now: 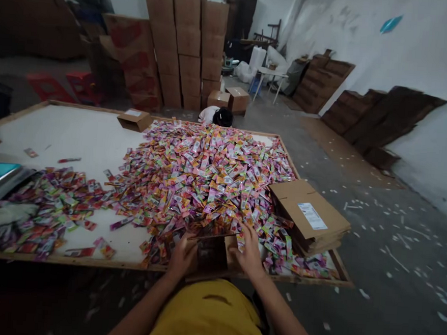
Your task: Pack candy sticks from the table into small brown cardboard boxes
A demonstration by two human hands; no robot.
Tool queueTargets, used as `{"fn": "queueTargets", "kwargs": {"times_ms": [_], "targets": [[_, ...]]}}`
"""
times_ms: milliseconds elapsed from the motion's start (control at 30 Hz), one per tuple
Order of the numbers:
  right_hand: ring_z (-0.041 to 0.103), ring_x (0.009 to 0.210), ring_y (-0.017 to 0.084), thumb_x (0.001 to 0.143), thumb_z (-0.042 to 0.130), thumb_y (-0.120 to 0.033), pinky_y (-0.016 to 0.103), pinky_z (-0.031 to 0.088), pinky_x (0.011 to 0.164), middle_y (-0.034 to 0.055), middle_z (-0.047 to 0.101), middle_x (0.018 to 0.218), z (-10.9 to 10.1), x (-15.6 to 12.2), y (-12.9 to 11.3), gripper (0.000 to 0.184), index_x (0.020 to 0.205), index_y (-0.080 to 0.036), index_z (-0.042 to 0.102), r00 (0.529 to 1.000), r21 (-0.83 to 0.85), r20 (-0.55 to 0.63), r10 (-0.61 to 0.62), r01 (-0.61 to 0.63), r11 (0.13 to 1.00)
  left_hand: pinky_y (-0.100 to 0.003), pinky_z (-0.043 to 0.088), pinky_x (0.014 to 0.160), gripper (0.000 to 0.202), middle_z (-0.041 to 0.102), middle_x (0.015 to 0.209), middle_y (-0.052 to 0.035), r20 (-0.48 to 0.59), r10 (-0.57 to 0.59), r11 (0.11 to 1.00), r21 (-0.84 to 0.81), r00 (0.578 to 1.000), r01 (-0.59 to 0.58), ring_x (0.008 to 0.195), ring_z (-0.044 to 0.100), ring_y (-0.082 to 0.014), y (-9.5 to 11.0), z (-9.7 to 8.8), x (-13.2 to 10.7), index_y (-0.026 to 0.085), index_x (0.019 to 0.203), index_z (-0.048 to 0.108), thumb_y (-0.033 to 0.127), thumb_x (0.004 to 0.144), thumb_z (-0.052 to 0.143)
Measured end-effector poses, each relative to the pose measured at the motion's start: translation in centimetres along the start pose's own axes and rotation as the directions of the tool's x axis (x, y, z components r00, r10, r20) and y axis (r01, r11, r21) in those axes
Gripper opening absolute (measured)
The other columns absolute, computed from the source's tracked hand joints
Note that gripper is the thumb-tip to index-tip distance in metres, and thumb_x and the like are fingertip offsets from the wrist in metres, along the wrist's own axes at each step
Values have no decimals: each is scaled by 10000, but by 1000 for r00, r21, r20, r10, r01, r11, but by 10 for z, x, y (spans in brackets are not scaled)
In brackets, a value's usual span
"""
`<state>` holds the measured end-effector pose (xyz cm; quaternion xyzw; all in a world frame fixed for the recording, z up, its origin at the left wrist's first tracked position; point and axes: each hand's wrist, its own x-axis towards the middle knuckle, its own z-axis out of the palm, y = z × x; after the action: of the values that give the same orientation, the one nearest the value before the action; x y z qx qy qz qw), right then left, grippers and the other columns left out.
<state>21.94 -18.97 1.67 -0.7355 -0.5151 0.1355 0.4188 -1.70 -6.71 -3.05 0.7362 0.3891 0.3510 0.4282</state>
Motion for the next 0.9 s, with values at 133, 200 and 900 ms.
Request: {"fn": "queueTargets", "kwargs": {"times_ms": [133,200,900], "targets": [[366,1375,331,689,723,-680,523,278,1141,113,444,1479,-32,-12,-20,940,1475,-279,399,859,-87,414,-302,367,926,-438,388,1084,349,647,1235,-114,73,6,1000,-28,997,-4,1210,566,-246,-3,-22,-4,190,1158,633,362,867,547],[446,1302,307,727,694,-666,499,314,1113,103,531,1397,-38,-16,-16,800,1402,-280,506,838,-104,449,-310,393,914,-443,340,1130,393,597,1341,-110,196,64,997,21,979,-70,1291,510,-234,4,-38,-5,205,1242,625,309,889,489],[583,1019,234,808,673,-358,381,455,927,60,683,1027,20,12,42,195,950,-242,739,998,280,-47,41,-26,960,-731,90,1065,1049,187,1601,-192,632,161,474,624,758,-621,1432,190,-483,62,2,-2,405,1509,285,380,607,821]]}}
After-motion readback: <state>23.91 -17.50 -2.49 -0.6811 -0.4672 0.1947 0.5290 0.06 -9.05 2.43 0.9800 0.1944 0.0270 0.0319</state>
